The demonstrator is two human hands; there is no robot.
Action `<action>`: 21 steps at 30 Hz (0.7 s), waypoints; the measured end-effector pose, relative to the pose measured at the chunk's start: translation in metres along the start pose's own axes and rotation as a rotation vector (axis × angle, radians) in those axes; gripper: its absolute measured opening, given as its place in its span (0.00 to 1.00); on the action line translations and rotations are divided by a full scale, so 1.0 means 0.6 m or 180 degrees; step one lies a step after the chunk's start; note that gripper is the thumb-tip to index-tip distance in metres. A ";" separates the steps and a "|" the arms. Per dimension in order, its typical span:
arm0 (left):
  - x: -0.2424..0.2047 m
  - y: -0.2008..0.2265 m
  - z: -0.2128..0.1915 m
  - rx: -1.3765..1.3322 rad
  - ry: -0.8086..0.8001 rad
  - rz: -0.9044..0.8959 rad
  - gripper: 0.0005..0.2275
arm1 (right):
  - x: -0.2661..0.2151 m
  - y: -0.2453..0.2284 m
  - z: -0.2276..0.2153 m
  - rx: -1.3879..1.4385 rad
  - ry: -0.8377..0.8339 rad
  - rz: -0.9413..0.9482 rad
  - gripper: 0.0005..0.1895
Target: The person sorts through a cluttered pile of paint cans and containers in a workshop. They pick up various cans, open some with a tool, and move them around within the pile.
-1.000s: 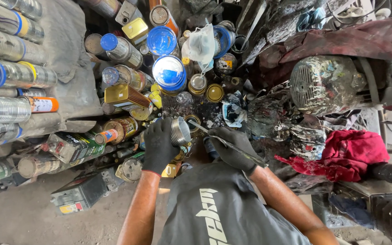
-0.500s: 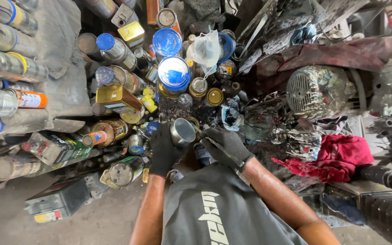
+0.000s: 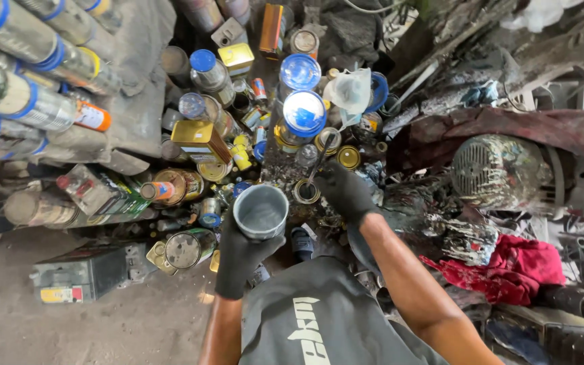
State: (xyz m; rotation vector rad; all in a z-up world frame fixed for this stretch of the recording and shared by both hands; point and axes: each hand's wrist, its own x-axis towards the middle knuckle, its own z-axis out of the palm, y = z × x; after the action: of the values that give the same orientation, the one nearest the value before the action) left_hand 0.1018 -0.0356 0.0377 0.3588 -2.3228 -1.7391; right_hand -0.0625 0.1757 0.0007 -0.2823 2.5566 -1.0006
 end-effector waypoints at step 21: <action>-0.213 0.009 -0.075 -0.0939 0.1598 -0.0560 0.41 | 0.296 -0.123 -0.007 -0.2576 -0.1036 -0.0661 0.67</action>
State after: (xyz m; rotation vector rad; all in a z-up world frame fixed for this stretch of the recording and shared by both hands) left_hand 0.2363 -0.0338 0.0516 0.8513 -1.7022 -1.7776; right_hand -0.2221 0.0683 0.0053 -0.8543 2.5163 0.0873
